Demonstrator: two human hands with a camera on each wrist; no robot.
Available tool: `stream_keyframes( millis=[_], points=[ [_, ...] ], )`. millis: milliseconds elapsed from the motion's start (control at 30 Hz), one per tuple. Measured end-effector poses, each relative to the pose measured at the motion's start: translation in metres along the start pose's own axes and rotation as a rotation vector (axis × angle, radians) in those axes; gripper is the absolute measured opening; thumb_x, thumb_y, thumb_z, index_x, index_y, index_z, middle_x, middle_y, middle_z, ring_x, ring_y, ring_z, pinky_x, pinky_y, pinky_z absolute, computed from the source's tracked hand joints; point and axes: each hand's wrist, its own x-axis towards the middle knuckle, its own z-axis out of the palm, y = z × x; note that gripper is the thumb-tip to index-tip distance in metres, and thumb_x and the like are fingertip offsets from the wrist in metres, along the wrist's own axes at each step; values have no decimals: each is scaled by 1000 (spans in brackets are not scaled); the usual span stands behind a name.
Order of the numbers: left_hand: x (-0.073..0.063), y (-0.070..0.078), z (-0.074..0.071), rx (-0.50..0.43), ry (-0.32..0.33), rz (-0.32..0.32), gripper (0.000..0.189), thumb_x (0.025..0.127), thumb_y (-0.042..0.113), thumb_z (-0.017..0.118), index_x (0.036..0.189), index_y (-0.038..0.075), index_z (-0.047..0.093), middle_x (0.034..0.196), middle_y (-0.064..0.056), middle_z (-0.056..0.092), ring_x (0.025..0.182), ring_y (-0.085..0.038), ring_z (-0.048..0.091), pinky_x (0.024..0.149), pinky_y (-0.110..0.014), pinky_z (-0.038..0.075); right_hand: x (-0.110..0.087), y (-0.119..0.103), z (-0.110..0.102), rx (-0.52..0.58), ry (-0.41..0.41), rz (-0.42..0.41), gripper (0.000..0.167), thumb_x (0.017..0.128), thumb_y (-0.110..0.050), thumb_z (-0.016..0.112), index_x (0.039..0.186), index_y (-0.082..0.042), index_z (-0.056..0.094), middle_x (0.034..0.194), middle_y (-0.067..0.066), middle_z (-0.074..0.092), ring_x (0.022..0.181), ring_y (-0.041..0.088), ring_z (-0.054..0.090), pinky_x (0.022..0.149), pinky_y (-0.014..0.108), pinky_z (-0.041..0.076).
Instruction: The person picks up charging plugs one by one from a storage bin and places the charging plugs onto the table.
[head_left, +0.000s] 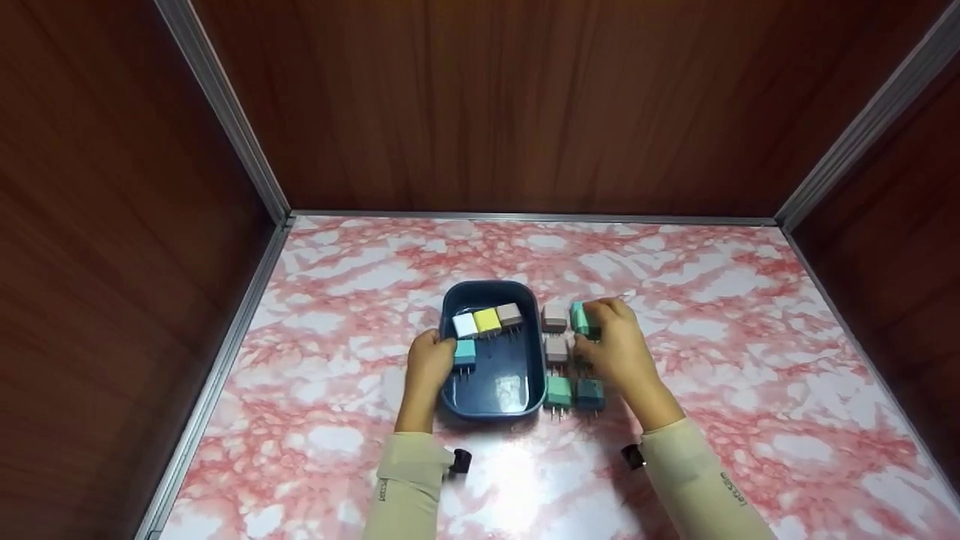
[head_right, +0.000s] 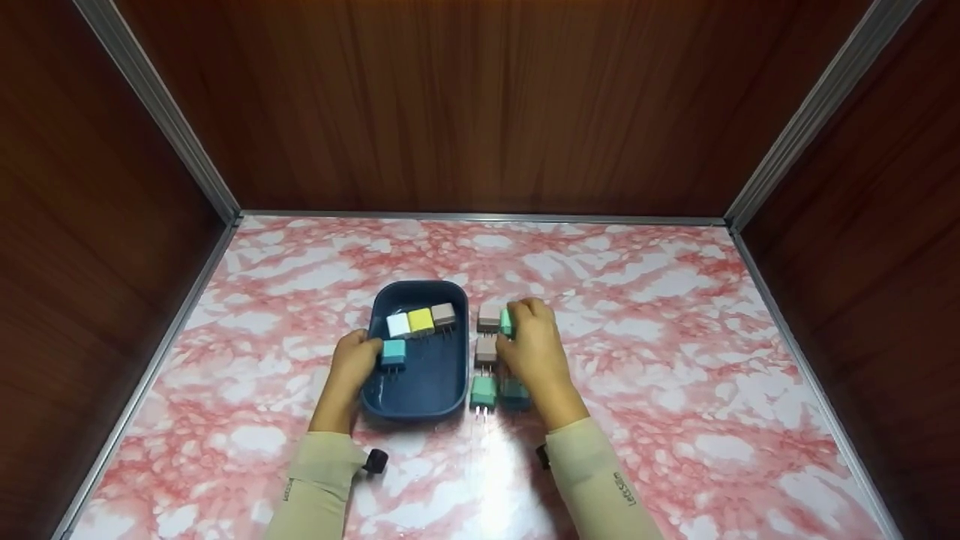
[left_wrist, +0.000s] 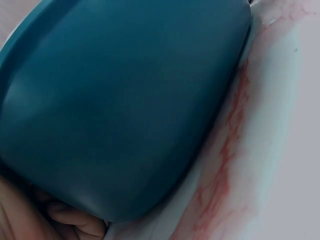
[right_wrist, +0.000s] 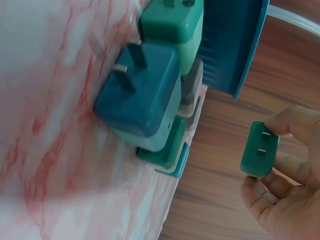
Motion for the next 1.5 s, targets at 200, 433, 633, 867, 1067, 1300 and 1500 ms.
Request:
stream_keyframes(
  millis=[200,433,633,867,1067,1300,1500],
  points=[
    [0,0,0,9,3,24,23,82,15,57,64,15,43,63,-1,40,62,-21,39,56,-33,31,7,10,0,-1,19,13,53,84,-9,79,132,6,60,130,22,56,121,40,54,103,53,46],
    [-1,-1,1,-4,10,14,23,82,15,58,64,15,44,62,-1,41,60,-21,39,54,-33,32,16,22,0,7,-7,48,55,87,-10,76,135,7,57,135,24,53,126,42,51,106,55,43],
    [-1,0,1,-18,4,7,23,83,15,57,64,15,44,61,-1,41,59,-21,40,54,-33,32,22,29,-3,8,-19,79,54,90,-8,73,138,8,55,139,25,50,128,42,50,108,55,43],
    [-1,0,1,-14,0,10,23,83,15,57,64,14,44,62,-1,41,60,-21,40,55,-33,32,27,39,-5,-21,-26,91,53,91,-10,71,138,9,54,138,27,50,127,44,50,106,56,43],
    [-1,1,1,-2,2,8,23,83,15,57,63,15,44,62,-1,41,60,-21,39,55,-33,31,30,47,-5,-44,-11,78,52,90,-10,70,136,9,56,136,27,51,126,44,51,105,57,44],
    [-1,1,1,18,8,18,24,83,15,57,63,15,45,62,-1,42,60,-21,40,54,-33,32,32,51,-7,-37,-17,86,51,89,-9,67,135,10,56,137,28,50,127,45,49,106,58,43],
    [0,1,0,10,6,8,24,83,15,57,63,15,44,62,-1,41,60,-21,39,55,-33,32,36,55,-4,-49,-35,89,51,89,-8,68,135,11,55,135,30,50,124,47,51,105,58,44]
  ],
)
